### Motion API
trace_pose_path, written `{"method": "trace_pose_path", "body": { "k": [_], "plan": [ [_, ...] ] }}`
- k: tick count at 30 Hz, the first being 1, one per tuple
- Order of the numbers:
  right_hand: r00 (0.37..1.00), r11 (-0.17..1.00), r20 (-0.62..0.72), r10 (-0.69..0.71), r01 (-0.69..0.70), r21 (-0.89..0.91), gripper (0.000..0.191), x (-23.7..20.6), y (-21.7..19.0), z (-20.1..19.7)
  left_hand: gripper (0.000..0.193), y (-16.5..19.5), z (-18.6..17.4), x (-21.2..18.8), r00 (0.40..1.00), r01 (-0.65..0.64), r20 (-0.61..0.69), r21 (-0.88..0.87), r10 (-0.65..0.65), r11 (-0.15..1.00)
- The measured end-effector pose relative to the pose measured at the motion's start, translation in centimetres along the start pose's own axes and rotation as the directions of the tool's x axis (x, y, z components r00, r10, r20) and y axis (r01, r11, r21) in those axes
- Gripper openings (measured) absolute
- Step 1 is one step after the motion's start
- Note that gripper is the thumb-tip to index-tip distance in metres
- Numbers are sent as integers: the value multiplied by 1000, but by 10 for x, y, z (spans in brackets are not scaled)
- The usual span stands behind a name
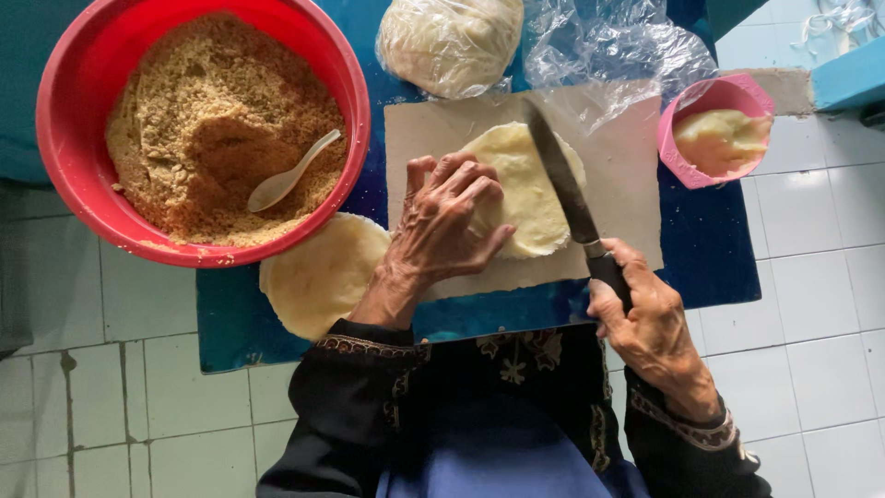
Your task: The person stretches and thins pieces of soft dough by hand, pulling the edges outward to enlarge each sheet, and stacks the stretched sheets on the work table. They then place a round dough disc on the board and cut it into halves with a knife, setting the cut pieces aside.
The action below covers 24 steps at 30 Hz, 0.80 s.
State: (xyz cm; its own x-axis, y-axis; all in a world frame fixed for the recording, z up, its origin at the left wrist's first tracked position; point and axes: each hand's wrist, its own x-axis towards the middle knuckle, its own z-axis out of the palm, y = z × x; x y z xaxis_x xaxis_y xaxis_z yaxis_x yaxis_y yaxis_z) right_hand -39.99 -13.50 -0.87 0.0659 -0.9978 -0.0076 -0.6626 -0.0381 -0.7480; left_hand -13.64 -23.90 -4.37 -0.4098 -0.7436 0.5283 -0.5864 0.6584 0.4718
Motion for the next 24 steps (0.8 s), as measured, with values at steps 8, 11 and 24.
{"method": "trace_pose_path", "body": {
  "k": [8,11,24],
  "plan": [
    [938,911,-53,-343,319,-262,56,7,-26,13,44,4,-10,4,999,41,26,-21,-40,999],
    [956,924,-42,-292,271,-269,58,5,-31,15,42,7,-14,4,996,93,6,-104,-93,990],
    [911,863,-64,-406,360,-356,59,3,-23,21,36,62,-63,-22,966,247,-92,76,-240,966]
  ]
}}
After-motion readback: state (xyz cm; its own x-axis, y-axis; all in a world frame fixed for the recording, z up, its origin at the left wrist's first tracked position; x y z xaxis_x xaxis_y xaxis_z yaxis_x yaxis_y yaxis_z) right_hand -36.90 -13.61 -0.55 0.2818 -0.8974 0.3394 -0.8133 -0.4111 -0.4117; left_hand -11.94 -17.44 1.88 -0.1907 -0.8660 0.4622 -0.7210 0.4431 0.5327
